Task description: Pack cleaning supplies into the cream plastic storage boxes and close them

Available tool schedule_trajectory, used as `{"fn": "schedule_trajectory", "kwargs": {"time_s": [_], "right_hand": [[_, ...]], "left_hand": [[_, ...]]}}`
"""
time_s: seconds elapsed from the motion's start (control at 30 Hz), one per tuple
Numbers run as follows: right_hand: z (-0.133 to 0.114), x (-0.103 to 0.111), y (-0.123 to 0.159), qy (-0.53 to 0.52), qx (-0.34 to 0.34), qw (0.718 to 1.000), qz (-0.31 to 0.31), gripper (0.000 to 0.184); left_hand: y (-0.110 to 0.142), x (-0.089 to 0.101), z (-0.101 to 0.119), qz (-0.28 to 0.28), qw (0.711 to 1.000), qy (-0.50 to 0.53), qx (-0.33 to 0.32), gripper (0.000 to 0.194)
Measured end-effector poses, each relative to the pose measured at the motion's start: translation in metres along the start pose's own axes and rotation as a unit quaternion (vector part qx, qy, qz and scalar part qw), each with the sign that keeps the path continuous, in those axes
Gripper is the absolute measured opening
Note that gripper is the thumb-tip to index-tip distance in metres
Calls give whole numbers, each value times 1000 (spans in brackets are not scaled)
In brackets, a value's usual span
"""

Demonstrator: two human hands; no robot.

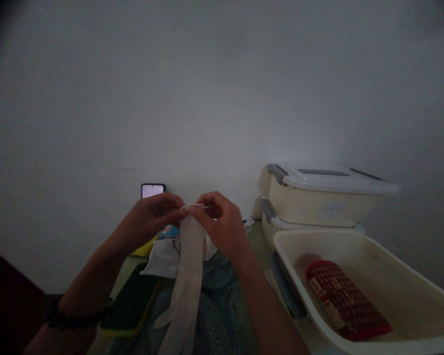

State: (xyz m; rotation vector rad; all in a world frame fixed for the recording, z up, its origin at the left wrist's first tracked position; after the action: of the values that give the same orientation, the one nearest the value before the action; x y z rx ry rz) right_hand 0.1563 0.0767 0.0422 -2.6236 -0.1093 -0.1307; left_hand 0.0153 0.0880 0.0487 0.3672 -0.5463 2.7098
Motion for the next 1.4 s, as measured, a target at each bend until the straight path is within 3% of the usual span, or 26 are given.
{"fn": "schedule_trajectory", "kwargs": {"time_s": [0.2,0.33,0.43,0.57,0.7,0.87,0.97,1.1,1.23,1.4], "right_hand": [[12,1,-4,-37,-7,999,-2,14],[2,7,-3,-60,5,997,40,22],[-7,10,-1,-63,17,996,56,22],[-17,14,2,-54,40,995,73,18],[-24,17,3,-62,60,993,85,17],[-32,20,6,-76,74,990,89,16],[-36,19,7,-78,84,990,85,16],[-42,18,11,-78,93,989,86,19],[-53,18,16,-58,115,990,63,24],[-63,14,22,76,116,990,13,20]], "left_hand": [[-4,4,-8,54,998,45,3,21],[-3,3,-4,61,993,101,-4,38],[-1,-15,-11,-46,990,125,48,42],[9,-40,-28,-209,966,73,134,25],[13,-45,-34,-254,955,48,144,18],[14,-47,-37,-267,953,22,144,22],[13,-47,-40,-259,954,-49,140,31],[9,-37,-42,-198,964,-119,134,38],[5,-21,-44,-127,980,-60,143,37],[2,-4,-36,-71,988,88,100,24]]}}
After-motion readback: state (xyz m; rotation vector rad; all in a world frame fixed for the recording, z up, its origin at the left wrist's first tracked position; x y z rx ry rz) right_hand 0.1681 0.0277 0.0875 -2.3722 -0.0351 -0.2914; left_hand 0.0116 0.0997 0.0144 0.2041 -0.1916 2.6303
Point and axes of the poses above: each hand's wrist, its own y-axis away from the middle knuckle, its own x-axis out of the back of the hand, z = x × y, the point moved 7 cm from there along -y, towards the middle knuckle, and after that the axes turned 2 degrees about -z, right-handed, at the moved point
